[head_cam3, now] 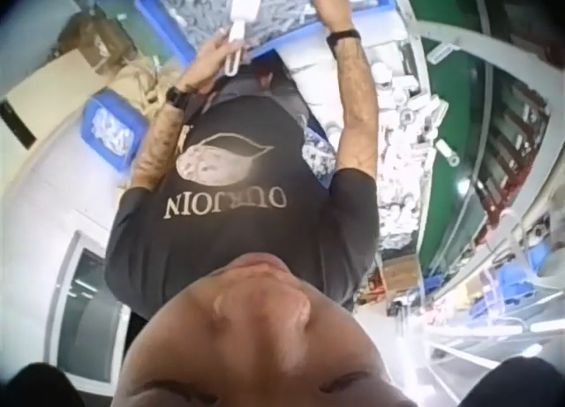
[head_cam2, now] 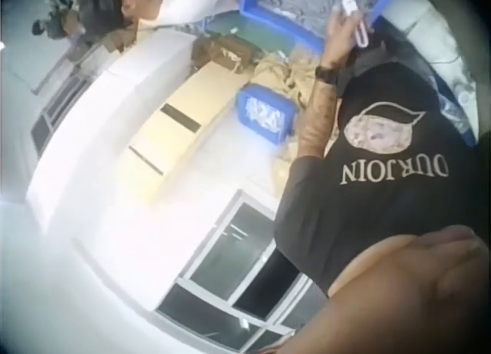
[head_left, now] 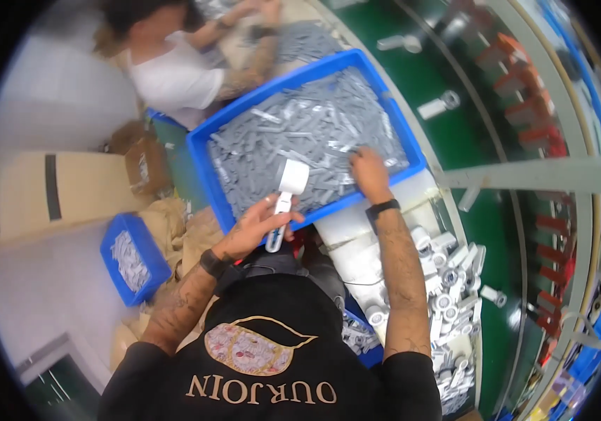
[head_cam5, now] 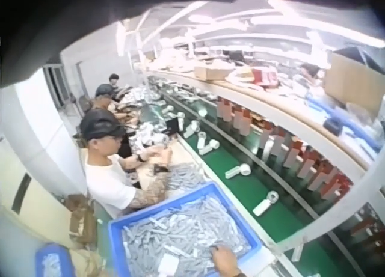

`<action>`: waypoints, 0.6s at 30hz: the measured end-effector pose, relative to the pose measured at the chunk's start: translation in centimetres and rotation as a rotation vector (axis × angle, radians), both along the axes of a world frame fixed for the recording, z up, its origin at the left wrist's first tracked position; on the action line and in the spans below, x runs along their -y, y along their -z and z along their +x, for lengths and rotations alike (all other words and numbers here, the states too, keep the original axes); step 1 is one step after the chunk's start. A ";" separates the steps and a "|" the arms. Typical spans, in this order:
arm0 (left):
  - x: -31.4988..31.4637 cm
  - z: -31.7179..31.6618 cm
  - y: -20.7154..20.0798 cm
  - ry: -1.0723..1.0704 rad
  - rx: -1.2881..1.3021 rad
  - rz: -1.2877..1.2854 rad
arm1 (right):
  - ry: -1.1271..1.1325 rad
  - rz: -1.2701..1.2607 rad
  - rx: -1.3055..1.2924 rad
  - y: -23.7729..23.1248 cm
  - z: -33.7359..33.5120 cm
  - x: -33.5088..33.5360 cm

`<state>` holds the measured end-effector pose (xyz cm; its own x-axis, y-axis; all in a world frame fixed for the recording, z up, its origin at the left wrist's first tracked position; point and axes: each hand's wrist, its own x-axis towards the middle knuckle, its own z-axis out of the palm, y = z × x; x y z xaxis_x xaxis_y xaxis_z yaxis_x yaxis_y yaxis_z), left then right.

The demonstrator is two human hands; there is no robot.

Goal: The person gathers white handheld fans from a blue bin and places them on the table. They pick up a fan, insert a grey plastic strip into the handle by hand, and set the assembled fan down on the table.

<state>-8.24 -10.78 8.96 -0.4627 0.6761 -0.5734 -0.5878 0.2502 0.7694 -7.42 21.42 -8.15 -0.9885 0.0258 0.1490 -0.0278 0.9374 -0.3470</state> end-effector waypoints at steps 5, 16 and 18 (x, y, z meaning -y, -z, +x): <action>0.6 -0.7 -1.8 -0.226 0.032 0.313 | 0.095 -0.307 -0.202 -4.8 -0.3 1.5; -3.4 1.1 -2.5 -0.426 0.056 0.473 | 0.231 -1.021 -0.216 -23.2 9.0 15.1; -3.4 1.3 -1.7 -0.285 -0.083 0.432 | 0.265 -1.006 -0.227 -23.4 9.3 15.0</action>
<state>-6.98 -7.40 10.61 -0.6949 0.6834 -0.2238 -0.5190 -0.2611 0.8139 1.88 6.42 15.20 -0.8851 0.4497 0.1195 -0.0261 0.2083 -0.9777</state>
